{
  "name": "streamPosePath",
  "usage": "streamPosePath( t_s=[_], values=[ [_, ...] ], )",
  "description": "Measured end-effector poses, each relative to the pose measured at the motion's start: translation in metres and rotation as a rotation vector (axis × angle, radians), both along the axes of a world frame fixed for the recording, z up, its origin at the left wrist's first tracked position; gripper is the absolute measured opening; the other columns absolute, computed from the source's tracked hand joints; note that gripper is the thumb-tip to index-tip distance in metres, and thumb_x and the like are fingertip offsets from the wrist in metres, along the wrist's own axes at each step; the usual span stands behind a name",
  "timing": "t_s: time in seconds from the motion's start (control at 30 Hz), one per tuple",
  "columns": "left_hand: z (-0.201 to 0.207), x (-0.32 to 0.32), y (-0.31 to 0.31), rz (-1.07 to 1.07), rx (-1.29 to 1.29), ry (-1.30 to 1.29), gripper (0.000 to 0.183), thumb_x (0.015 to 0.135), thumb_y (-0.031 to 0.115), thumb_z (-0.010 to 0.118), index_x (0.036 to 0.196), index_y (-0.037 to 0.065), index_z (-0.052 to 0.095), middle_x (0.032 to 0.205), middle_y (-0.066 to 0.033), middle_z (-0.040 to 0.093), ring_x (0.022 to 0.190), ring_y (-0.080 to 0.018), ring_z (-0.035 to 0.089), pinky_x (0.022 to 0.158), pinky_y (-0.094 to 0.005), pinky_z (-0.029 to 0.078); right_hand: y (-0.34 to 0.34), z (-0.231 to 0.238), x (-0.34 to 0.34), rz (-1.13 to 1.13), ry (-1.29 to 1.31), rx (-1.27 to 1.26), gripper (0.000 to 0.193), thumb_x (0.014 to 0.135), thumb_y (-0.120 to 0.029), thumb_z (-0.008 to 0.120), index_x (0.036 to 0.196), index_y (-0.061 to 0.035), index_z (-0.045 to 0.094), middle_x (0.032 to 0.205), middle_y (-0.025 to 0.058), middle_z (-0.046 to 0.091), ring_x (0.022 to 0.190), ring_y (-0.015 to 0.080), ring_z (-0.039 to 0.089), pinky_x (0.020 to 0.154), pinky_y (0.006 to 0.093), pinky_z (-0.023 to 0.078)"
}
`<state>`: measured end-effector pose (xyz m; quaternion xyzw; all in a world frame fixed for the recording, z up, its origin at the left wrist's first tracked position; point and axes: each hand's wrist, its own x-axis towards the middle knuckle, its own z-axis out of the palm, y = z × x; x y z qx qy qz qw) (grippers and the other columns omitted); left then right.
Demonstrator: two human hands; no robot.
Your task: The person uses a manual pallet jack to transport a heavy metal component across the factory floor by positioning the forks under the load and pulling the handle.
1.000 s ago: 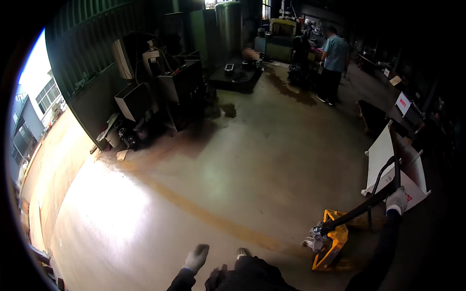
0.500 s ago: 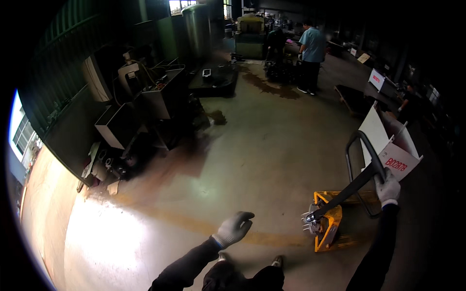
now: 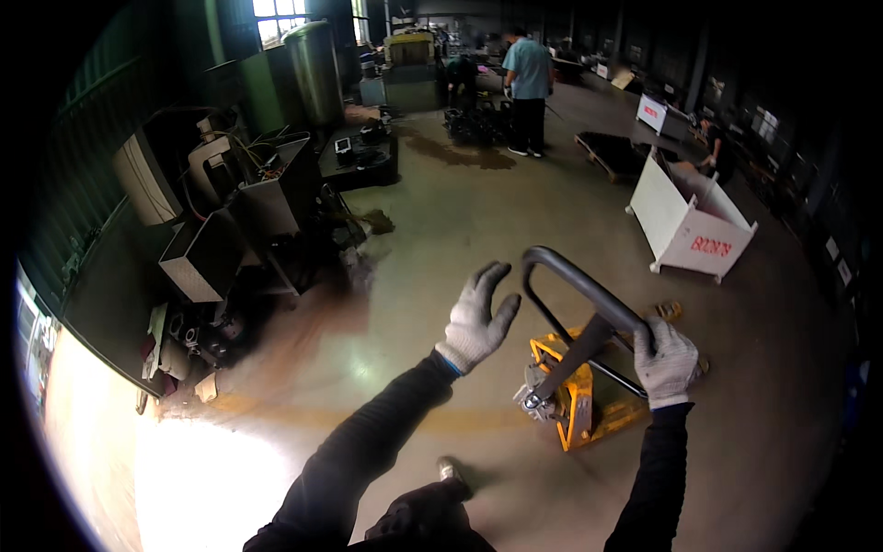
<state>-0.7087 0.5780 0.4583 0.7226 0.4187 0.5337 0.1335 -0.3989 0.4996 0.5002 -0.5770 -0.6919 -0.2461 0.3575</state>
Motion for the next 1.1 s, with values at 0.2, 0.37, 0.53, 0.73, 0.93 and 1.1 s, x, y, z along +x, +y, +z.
streamPosePath(
  t_s=[0.2, 0.37, 0.53, 0.73, 0.93, 1.1],
  values=[
    [0.011, -0.022, -0.055, -0.093, -0.074, -0.110, 0.035, 0.102, 0.019, 0.056, 0.132, 0.001, 0.057, 0.127, -0.0223, 0.060, 0.114, -0.0370, 0.062, 0.098, -0.0402, 0.051, -0.102, -0.004, -0.044, -0.067, 0.038, 0.045, 0.013, 0.088, -0.019, 0.069, 0.085, -0.0069, 0.069, 0.078, 0.0119, 0.068, 0.067, 0.0345, 0.063, 0.066, 0.0432, 0.051],
    [0.001, -0.040, -0.117, -0.390, -0.368, -0.203, 0.034, 0.109, 0.024, 0.044, 0.107, -0.003, 0.065, 0.090, -0.0087, 0.067, 0.084, -0.0161, 0.062, 0.081, -0.0315, 0.051, -0.166, -0.007, -0.055, -0.144, 0.106, 0.138, 0.015, 0.090, -0.018, 0.064, 0.083, -0.0047, 0.066, 0.077, 0.0127, 0.065, 0.076, 0.0354, 0.063, 0.076, 0.0466, 0.050],
    [0.008, -0.055, -0.172, -0.491, -0.482, -0.197, 0.025, 0.103, 0.017, 0.051, 0.094, -0.001, 0.065, 0.075, -0.0090, 0.063, 0.071, -0.0183, 0.063, 0.065, -0.0323, 0.050, -0.208, -0.021, -0.063, -0.313, 0.076, 0.215, 0.016, 0.093, -0.016, 0.060, 0.086, -0.0034, 0.069, 0.083, 0.0162, 0.066, 0.086, 0.0388, 0.064, 0.085, 0.0473, 0.050],
    [-0.001, -0.092, -0.228, -0.951, -0.048, -0.038, 0.010, 0.085, 0.006, 0.058, 0.092, 0.004, 0.065, 0.082, -0.0133, 0.066, 0.063, -0.0326, 0.062, 0.059, -0.0412, 0.050, -0.352, -0.039, -0.119, -0.502, 0.117, 0.224, 0.022, 0.095, -0.016, 0.048, 0.087, -0.0023, 0.064, 0.079, 0.0125, 0.062, 0.082, 0.0331, 0.061, 0.096, 0.0540, 0.049],
    [0.008, -0.148, -0.223, -1.129, -0.021, -0.174, 0.014, 0.078, 0.004, 0.060, 0.088, -0.001, 0.069, 0.072, -0.0123, 0.064, 0.061, -0.0308, 0.062, 0.056, -0.0409, 0.049, -0.440, 0.000, -0.267, -0.843, -0.046, -0.031, 0.022, 0.095, -0.018, 0.046, 0.086, -0.0037, 0.060, 0.079, 0.0116, 0.059, 0.081, 0.0333, 0.060, 0.098, 0.0558, 0.049],
    [0.024, -0.149, -0.177, -1.030, 0.105, 0.052, 0.006, 0.073, 0.006, 0.066, 0.078, 0.005, 0.068, 0.066, -0.0078, 0.062, 0.058, -0.0272, 0.062, 0.054, -0.0385, 0.049, -0.449, 0.006, -0.364, -0.982, -0.122, -0.230, 0.029, 0.095, -0.029, 0.060, 0.107, -0.0038, 0.064, 0.097, 0.0122, 0.067, 0.092, 0.0340, 0.066, 0.099, 0.0548, 0.049]
  ],
)
